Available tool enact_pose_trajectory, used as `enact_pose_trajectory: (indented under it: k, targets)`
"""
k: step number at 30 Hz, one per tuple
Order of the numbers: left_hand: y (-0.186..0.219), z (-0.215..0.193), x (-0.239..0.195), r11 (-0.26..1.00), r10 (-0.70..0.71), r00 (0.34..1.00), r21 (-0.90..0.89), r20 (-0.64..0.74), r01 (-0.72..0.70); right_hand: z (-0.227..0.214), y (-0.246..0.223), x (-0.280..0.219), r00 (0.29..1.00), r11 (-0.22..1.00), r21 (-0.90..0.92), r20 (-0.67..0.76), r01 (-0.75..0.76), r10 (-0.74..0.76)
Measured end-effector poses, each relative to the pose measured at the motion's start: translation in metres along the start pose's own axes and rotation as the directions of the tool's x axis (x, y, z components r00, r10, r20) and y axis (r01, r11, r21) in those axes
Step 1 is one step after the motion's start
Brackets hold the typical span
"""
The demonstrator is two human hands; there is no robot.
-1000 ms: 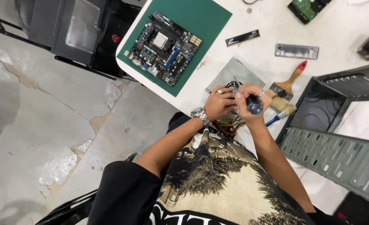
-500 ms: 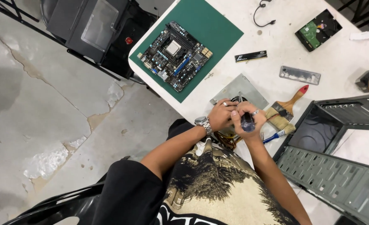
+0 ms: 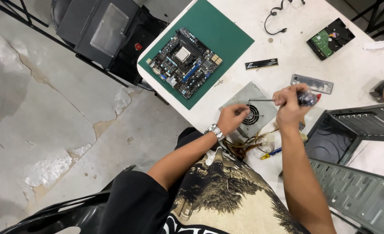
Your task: The person uses a screwdriver to remove screws from a computer power supply unit, detaches the fan grille, and then reattaches it. The person also handles the power supply cables and places the fan grille on the table.
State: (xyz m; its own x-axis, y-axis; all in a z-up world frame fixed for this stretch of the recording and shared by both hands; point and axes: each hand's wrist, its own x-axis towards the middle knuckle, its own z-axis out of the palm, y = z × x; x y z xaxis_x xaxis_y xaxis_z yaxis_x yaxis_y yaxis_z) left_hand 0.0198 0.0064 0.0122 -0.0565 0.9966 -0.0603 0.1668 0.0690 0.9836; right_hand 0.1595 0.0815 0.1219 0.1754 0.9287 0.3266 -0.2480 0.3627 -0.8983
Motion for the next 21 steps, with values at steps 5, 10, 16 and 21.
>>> enact_pose_trajectory:
  k: [5,10,16,21]
  targets:
    - [0.014,-0.009,0.027,0.982,-0.170,0.984,0.075,-0.047,0.173,0.020,-0.001,0.017,1.000,0.996,-0.092,0.000,-0.021,0.021]
    - [0.030,-0.020,0.062,0.952,-0.303,0.953,-0.040,-0.003,0.303,0.032,-0.012,0.047,0.984,0.984,-0.045,0.048,-0.172,0.174]
    - [0.023,-0.030,0.075,0.977,-0.174,0.962,0.158,0.209,0.143,0.026,-0.021,0.063,0.972,0.978,-0.027,0.110,-0.206,0.208]
    - [-0.001,-0.021,0.071,0.951,0.003,0.937,0.287,0.350,-0.111,0.030,-0.026,0.053,0.974,0.975,-0.013,0.050,-0.221,0.222]
